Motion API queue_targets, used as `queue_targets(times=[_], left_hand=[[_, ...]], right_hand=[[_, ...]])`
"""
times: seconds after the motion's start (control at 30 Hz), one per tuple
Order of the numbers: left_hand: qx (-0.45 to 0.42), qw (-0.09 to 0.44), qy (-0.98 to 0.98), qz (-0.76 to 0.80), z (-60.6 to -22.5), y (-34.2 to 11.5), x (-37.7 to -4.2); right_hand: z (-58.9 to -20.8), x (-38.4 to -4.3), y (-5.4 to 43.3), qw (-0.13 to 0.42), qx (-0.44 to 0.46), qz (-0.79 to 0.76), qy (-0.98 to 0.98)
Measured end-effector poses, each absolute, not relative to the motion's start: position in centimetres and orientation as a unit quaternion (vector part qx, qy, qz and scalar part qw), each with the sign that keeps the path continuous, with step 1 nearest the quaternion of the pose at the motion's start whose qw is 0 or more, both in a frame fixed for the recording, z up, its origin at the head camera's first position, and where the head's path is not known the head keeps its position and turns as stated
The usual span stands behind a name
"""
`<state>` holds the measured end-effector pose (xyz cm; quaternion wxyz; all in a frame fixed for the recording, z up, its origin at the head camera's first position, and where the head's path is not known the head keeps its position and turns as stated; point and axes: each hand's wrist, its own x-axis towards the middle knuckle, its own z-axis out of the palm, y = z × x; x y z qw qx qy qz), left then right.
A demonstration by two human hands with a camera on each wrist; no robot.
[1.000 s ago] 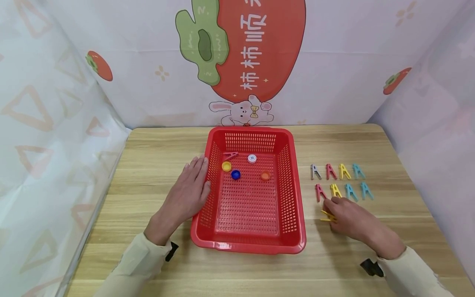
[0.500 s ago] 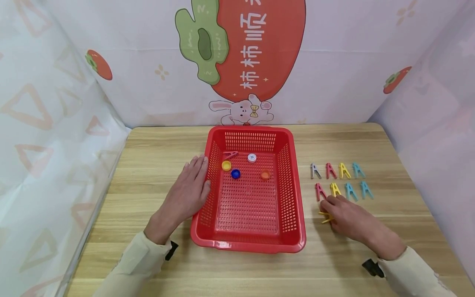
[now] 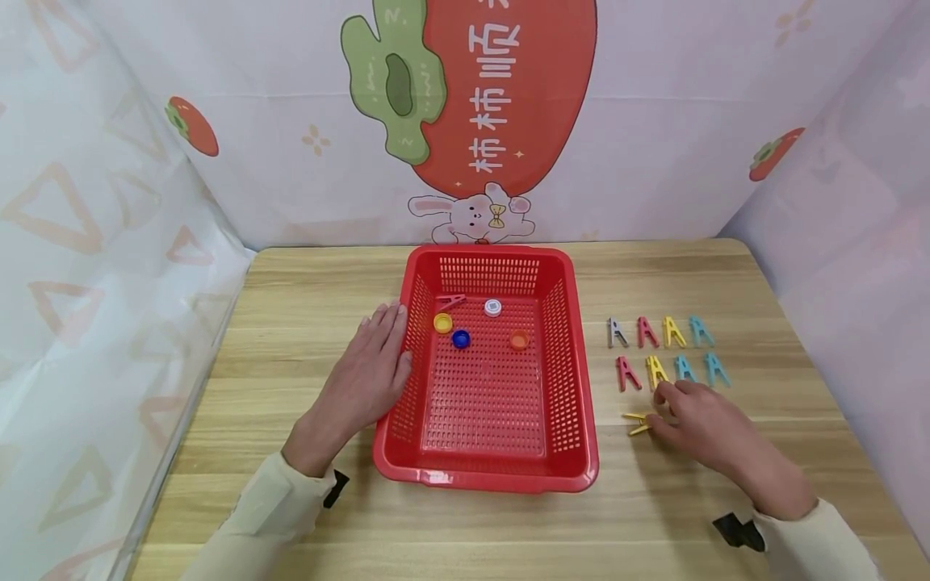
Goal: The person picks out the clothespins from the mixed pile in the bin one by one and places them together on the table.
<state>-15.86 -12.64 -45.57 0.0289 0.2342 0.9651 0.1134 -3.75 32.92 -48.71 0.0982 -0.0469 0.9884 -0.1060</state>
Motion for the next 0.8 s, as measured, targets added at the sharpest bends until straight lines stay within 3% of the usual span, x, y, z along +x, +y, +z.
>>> queue_targets(times=[0.53, 0.8], left_hand=[[0.233, 0.029, 0.965, 0.117, -45.8, -12.7, -15.9], [0.237, 0.026, 0.964, 0.116, -45.7, -12.7, -15.9]], right_hand=[[-49.5, -3.7, 31.9, 0.114, -0.010, -0.134, 0.984], [-49.3, -4.0, 31.7, 0.102, -0.053, -0.126, 0.985]])
